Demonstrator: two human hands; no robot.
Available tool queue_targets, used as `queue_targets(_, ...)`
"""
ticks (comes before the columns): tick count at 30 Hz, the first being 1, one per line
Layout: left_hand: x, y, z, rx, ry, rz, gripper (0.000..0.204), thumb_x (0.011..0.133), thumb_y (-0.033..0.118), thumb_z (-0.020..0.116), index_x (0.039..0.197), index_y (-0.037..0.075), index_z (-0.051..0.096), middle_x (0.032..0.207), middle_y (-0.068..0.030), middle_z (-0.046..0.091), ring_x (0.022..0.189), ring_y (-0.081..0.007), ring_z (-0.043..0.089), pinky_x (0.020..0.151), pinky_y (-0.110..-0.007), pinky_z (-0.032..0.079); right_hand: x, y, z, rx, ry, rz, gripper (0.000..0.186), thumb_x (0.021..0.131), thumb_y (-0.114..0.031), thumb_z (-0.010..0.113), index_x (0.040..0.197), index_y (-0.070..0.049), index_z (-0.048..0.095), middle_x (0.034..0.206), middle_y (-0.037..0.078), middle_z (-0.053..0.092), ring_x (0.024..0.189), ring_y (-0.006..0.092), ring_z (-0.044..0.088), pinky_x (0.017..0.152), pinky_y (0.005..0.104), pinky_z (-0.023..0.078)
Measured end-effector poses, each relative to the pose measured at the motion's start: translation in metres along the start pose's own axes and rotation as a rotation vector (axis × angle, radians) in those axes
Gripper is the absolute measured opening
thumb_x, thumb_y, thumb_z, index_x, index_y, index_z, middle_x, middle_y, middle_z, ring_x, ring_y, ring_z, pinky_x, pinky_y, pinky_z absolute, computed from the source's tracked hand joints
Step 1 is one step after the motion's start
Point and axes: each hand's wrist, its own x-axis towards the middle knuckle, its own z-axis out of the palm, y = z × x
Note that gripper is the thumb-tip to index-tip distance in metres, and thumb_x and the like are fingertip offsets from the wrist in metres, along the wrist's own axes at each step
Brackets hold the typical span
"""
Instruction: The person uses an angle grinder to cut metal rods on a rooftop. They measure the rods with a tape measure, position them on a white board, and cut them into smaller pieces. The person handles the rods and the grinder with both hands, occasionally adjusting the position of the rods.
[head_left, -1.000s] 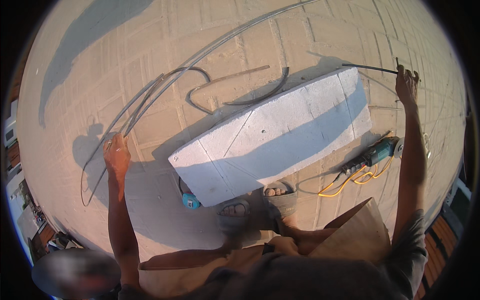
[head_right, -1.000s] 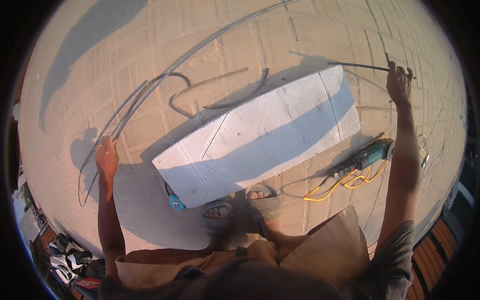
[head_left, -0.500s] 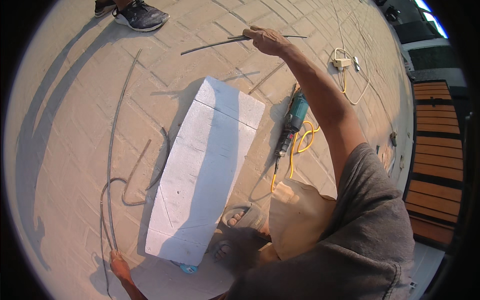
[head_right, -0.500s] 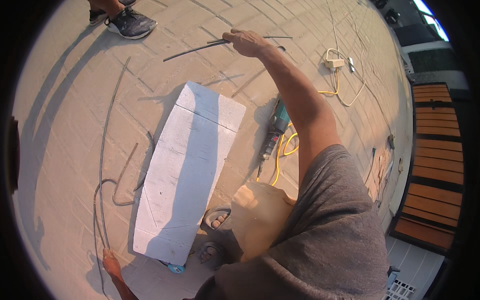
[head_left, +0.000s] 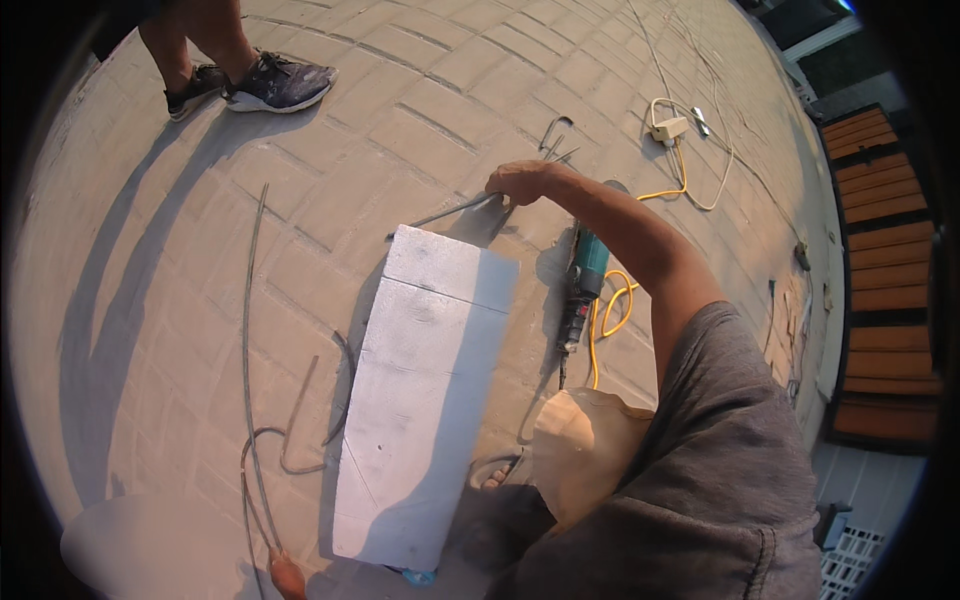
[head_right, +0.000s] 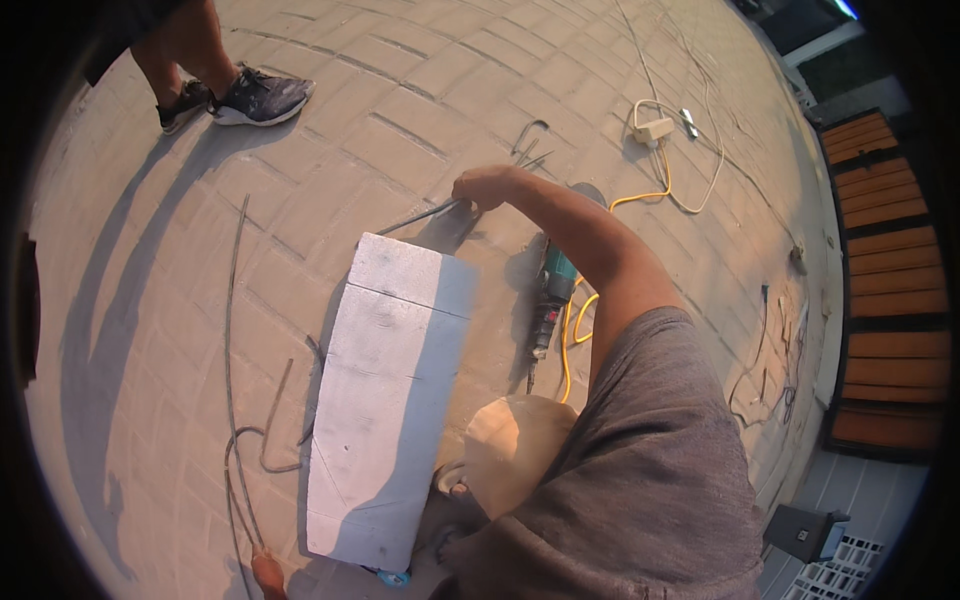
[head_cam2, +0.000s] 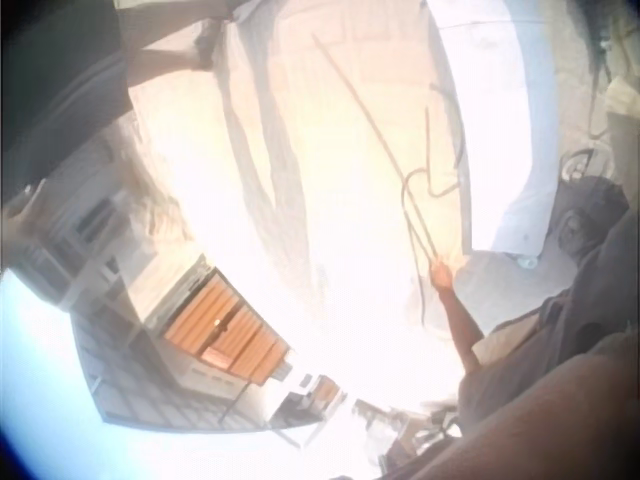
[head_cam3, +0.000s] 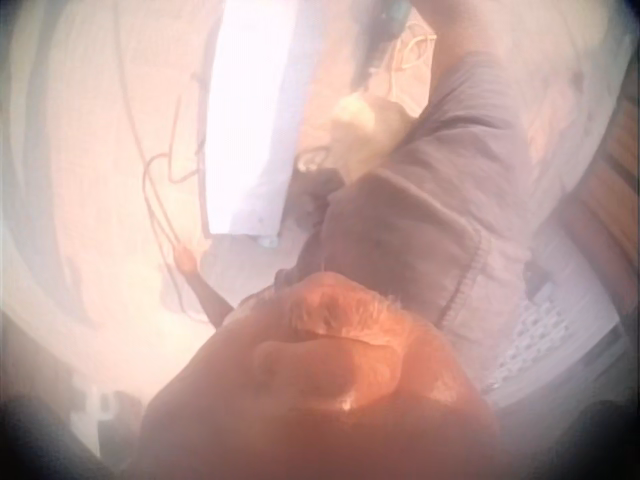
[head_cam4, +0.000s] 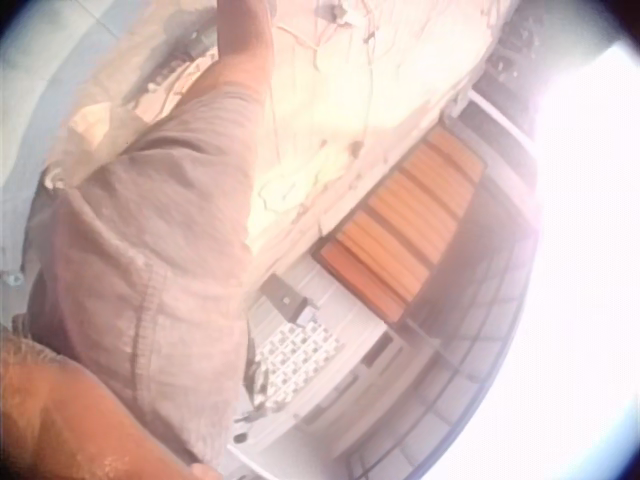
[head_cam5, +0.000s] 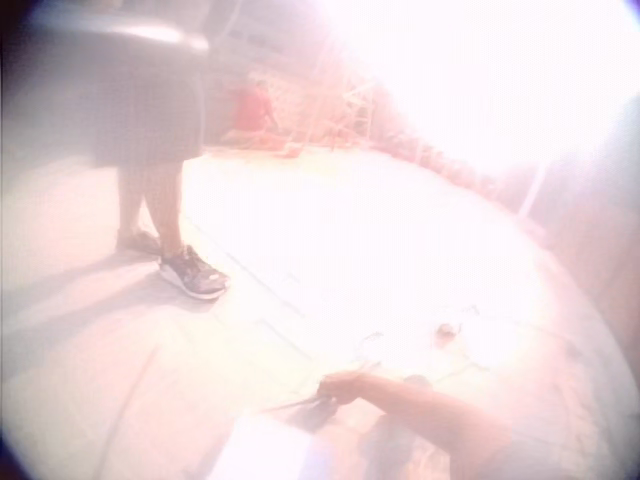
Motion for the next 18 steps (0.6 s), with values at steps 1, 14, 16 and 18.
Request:
queue_targets(1, -0.002, 0.001, 0.0, -0.012, 0.007, -0.007, 0.039, 0.099, 0.014, 0.053, 0.13, -0.009, 0.052, 0.111, -0.032, 0.064, 0.107, -0.0476, 0.061, 0.09, -0.049, 0.048, 0.0, -0.005, -0.005, -0.014, -0.011, -0.019, 0.024, 0.067, -0.007, 0.077, 0.089, -0.004, 0.069, 0.089, 0.015, 0.07, 0.088, 0.0353, 0.068, 0.075, 0.0439, 0.053)
queue_targets(14, -0.009, 0.023, -0.012, 0.07, -0.021, -0.021, 0.033, 0.1, 0.017, 0.05, 0.123, -0.005, 0.059, 0.117, -0.0268, 0.063, 0.108, -0.0435, 0.06, 0.093, -0.049, 0.048, 0.033, 0.022, -0.048, -0.55, 0.245, 0.137, 0.013, 0.091, -0.016, 0.057, 0.084, -0.013, 0.068, 0.104, 0.005, 0.067, 0.103, 0.022, 0.064, 0.089, 0.0398, 0.047)
queue_targets(16, -0.018, 0.041, -0.029, 0.066, -0.158, -0.084, 0.036, 0.103, 0.021, 0.041, 0.121, -0.001, 0.063, 0.123, -0.0237, 0.063, 0.11, -0.04, 0.06, 0.096, -0.047, 0.047, 0.041, 0.019, -0.047, -0.615, 0.364, 0.319, 0.013, 0.091, -0.016, 0.058, 0.089, -0.014, 0.07, 0.109, 0.003, 0.066, 0.109, 0.0199, 0.061, 0.094, 0.0428, 0.044)
queue_targets(18, -0.015, 0.037, -0.016, 0.081, 0.005, -0.048, 0.034, 0.1, 0.018, 0.05, 0.124, -0.005, 0.059, 0.12, -0.0267, 0.063, 0.11, -0.043, 0.06, 0.094, -0.049, 0.048, 0.049, 0.007, -0.047, -0.61, 0.435, 0.597, 0.016, 0.092, -0.018, 0.057, 0.098, -0.013, 0.071, 0.109, 0.005, 0.063, 0.11, 0.0212, 0.06, 0.094, 0.0499, 0.043)
